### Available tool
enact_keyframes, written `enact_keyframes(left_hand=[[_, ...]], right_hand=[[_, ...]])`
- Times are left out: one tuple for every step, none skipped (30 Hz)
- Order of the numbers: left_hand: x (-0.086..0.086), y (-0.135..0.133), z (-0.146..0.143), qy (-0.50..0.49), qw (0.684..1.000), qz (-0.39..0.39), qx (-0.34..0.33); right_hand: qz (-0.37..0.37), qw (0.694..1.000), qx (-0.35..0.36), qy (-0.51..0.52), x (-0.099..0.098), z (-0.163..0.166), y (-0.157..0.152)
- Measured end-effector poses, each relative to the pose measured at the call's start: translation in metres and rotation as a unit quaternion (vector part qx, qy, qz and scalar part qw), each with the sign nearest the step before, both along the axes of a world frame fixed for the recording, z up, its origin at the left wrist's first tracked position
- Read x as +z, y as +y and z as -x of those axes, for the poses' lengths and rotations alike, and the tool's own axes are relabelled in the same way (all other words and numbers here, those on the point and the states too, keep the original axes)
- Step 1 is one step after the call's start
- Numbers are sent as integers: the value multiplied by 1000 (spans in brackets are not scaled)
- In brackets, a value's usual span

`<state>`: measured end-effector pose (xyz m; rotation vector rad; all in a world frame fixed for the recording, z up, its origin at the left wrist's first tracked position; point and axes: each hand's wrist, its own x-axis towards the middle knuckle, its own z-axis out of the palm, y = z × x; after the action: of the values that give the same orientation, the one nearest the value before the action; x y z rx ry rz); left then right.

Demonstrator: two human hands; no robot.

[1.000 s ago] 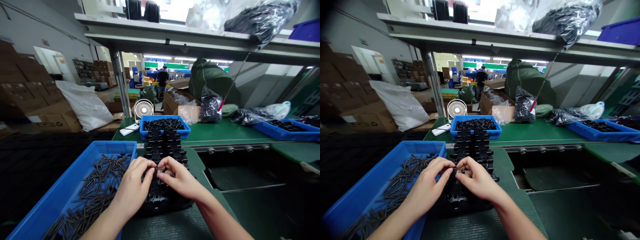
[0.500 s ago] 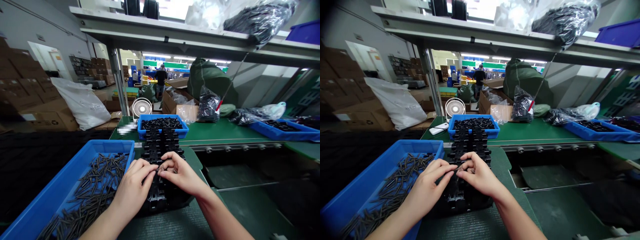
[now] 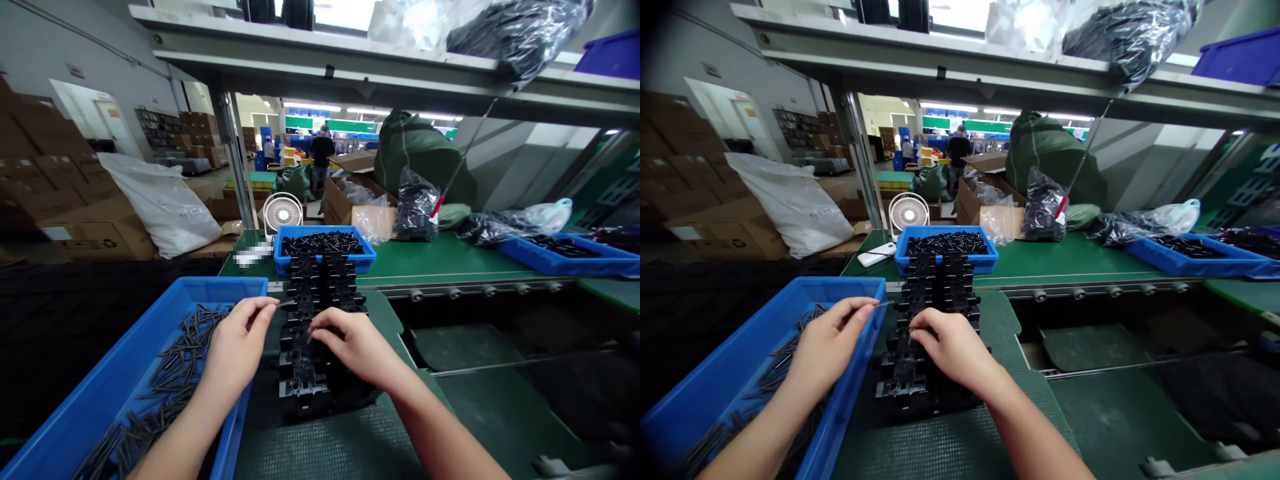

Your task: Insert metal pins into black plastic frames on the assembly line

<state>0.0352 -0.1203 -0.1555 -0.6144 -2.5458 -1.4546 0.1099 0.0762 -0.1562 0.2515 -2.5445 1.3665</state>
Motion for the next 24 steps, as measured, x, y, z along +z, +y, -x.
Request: enact_keyframes(left_hand=[[1, -3, 5, -35, 999, -13, 14], [2, -5, 8, -60, 998, -23, 20], [3, -6, 11, -75, 997, -28, 18], [3, -7, 13, -85, 996, -27, 13], [3, -8, 15, -93, 995, -21, 7], [3, -9, 15, -100, 995, -12, 1], [4, -9, 15, -106, 994, -2, -5], [5, -9, 15, -113, 993, 5, -13], [6, -10, 14, -121, 992, 8, -23], [7, -10, 13, -128, 991, 5, -33], [8, -10, 13, -135, 990, 0, -41], [10, -11, 12, -141, 989, -6, -47], [10, -11, 11, -147, 988, -12, -53], [11, -10, 11, -155, 986, -18, -56], [11, -10, 10, -164, 984, -24, -58], [10, -9, 9, -173, 983, -29, -61], [9, -8, 9, -182, 981, -36, -64], [8, -7, 8, -192, 978, -43, -71], [8, -6, 6, -201, 975, -51, -80], [7, -4, 5, -209, 972, -59, -93], [6, -2, 3, -216, 968, -65, -109], [6, -1, 1, -224, 964, -69, -125], [6, 0, 0, -230, 960, -72, -141], [7, 1, -1, -236, 957, -80, -148]], right_hand=[[-46, 999, -4, 12, 1, 4, -3], [-77, 997, -4, 19, 1, 7, -6], [-96, 995, -2, 22, 0, 11, -9], [-109, 994, -2, 22, -1, 15, -11], [-120, 993, -5, 22, -1, 18, -13], [-131, 991, -9, 21, -2, 22, -14], [-145, 989, -14, 21, -3, 25, -15], [-160, 987, -17, 21, -4, 28, -16], [-178, 984, -19, 20, -5, 30, -17], [-195, 980, -21, 18, -6, 32, -17], [-210, 977, -22, 14, -7, 34, -18], [-221, 975, -22, 7, -7, 35, -19], [-226, 974, -19, 0, -8, 35, -19], [-221, 975, -13, -3, -7, 35, -19], [-204, 979, 1, -1, -7, 34, -20], [-175, 984, 21, 4, -5, 33, -20], [-134, 990, 42, 10, -3, 31, -21], [-87, 994, 61, 16, -1, 29, -22], [-42, 996, 73, 20, 2, 27, -22], [-5, 997, 77, 20, 4, 25, -23], [22, 997, 72, 20, 6, 23, -23], [38, 997, 64, 22, 8, 22, -24], [45, 997, 56, 27, 9, 21, -24], [46, 997, 50, 34, 9, 20, -23]])
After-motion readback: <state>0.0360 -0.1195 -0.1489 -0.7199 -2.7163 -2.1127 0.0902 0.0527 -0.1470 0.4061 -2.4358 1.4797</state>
